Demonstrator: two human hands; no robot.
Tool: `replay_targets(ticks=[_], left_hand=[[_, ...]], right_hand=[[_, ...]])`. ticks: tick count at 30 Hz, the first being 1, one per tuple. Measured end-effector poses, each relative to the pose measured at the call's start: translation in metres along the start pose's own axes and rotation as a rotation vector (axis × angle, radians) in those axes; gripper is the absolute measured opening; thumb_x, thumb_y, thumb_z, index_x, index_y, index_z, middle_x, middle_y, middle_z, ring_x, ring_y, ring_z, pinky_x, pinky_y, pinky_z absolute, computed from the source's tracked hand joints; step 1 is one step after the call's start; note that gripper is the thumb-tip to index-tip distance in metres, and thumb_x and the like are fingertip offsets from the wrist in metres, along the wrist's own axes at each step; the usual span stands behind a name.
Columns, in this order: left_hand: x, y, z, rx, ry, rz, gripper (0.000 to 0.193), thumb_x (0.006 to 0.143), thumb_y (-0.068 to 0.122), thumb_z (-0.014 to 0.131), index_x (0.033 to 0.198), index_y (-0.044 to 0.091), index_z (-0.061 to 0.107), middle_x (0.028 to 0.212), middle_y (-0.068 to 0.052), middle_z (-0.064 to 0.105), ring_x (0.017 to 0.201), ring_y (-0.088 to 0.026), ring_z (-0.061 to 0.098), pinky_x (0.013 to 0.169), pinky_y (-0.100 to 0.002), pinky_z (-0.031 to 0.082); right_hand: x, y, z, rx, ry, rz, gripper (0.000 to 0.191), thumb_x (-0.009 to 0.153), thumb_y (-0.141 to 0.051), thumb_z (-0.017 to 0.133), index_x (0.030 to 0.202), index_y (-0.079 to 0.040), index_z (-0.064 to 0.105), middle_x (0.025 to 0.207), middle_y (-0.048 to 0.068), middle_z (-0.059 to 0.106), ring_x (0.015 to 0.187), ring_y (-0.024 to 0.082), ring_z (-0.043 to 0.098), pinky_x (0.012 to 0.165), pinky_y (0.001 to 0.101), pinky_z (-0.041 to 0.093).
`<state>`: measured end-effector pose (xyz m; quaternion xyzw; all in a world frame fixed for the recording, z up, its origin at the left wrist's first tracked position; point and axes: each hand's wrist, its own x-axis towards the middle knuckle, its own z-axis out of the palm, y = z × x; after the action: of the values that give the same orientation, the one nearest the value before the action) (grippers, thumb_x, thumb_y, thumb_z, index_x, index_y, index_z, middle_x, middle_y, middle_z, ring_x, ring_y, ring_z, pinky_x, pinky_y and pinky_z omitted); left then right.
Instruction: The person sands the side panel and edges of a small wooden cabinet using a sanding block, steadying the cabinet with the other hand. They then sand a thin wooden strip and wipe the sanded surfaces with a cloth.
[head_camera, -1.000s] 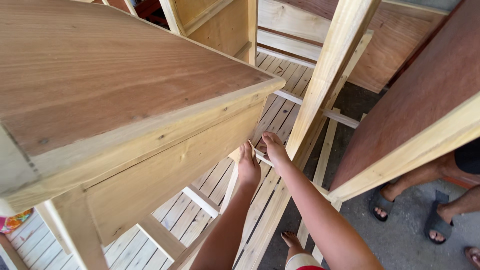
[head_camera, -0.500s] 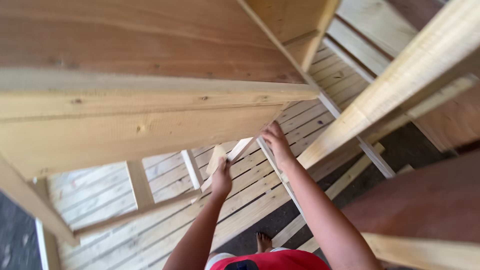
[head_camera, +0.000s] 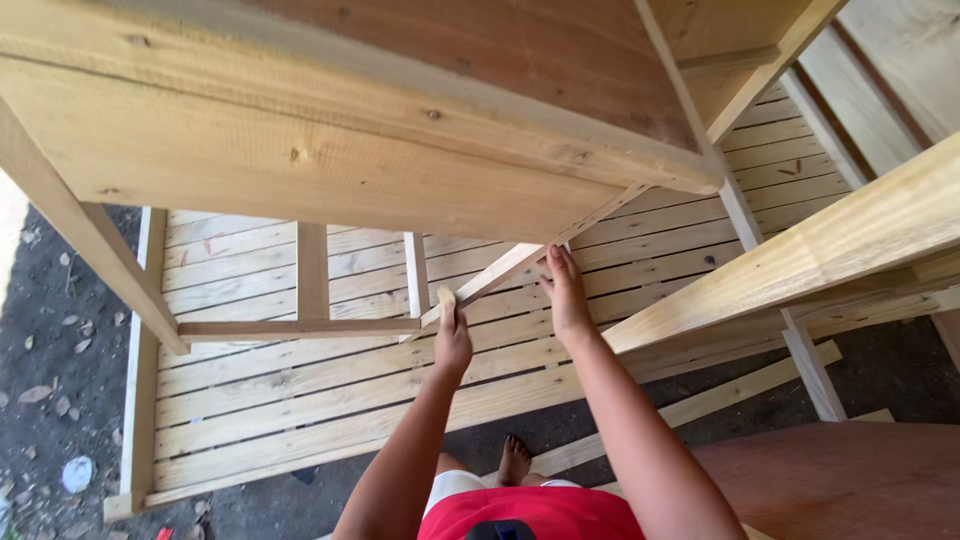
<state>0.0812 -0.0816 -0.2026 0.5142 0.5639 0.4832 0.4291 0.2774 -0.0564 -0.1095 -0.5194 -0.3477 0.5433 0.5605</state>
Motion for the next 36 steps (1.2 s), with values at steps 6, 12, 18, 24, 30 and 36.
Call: replay_targets(ticks=[6,12,18,24,30,36], left_hand=[[0.016,0.067,0.088,0.064,-0.084,0.396,0.044,0.103,0.001,0.052,0.147,-0.001,0.049,0.159,-0.026,0.044,0.154,-0.039,0.035,0.126,-0.04,0.029],[0.01,0.025,0.032,0.272,-0.019,0.165,0.049,0.103,0.007,0.052,0.15,0.0,0.044,0.152,-0.024,0.048,0.144,-0.039,0.042,0.118,-0.041,0.035],[0.035,0.052,0.047,0.184,-0.089,0.227,0.044,0.099,0.008,0.052,0.142,0.001,0.052,0.139,-0.025,0.059,0.129,-0.043,0.055,0.106,-0.042,0.045],[0.035,0.059,0.047,0.08,-0.155,0.194,0.034,0.105,0.014,0.052,0.136,0.004,0.057,0.126,-0.022,0.067,0.116,-0.042,0.063,0.097,-0.041,0.05],[0.028,0.013,0.016,0.302,-0.171,0.075,0.041,0.108,0.016,0.05,0.148,0.006,0.049,0.148,-0.023,0.054,0.141,-0.04,0.046,0.114,-0.041,0.039],[-0.008,0.061,0.083,0.198,-0.149,0.432,0.066,0.095,-0.003,0.05,0.159,0.005,0.034,0.166,-0.022,0.031,0.157,-0.04,0.022,0.125,-0.047,0.021]], right_hand=[[-0.006,-0.022,0.0,-0.061,-0.149,-0.345,0.07,0.083,-0.011,0.051,0.15,0.002,0.04,0.145,0.012,0.053,0.138,0.024,0.047,0.118,0.0443,0.033],[0.001,-0.02,0.004,-0.221,-0.155,-0.446,0.073,0.083,-0.004,0.051,0.151,0.002,0.028,0.151,0.016,0.039,0.144,0.024,0.034,0.123,0.0384,0.024],[0.006,-0.021,-0.002,-0.336,-0.161,-0.339,0.074,0.077,-0.006,0.051,0.147,0.003,0.03,0.144,0.017,0.042,0.138,0.025,0.039,0.117,0.0392,0.031],[-0.001,-0.033,-0.004,-0.404,-0.164,-0.341,0.074,0.077,-0.008,0.053,0.147,0.003,0.031,0.145,0.019,0.044,0.137,0.029,0.04,0.116,0.0393,0.031],[-0.004,-0.036,-0.016,-0.589,-0.217,-0.341,0.076,0.077,-0.011,0.057,0.148,0.004,0.034,0.154,0.021,0.038,0.148,0.033,0.031,0.121,0.0384,0.022],[-0.01,-0.038,-0.008,-0.337,-0.25,-0.267,0.087,0.077,-0.012,0.052,0.156,0.004,0.019,0.165,0.019,0.026,0.157,0.03,0.016,0.124,0.0375,0.013]])
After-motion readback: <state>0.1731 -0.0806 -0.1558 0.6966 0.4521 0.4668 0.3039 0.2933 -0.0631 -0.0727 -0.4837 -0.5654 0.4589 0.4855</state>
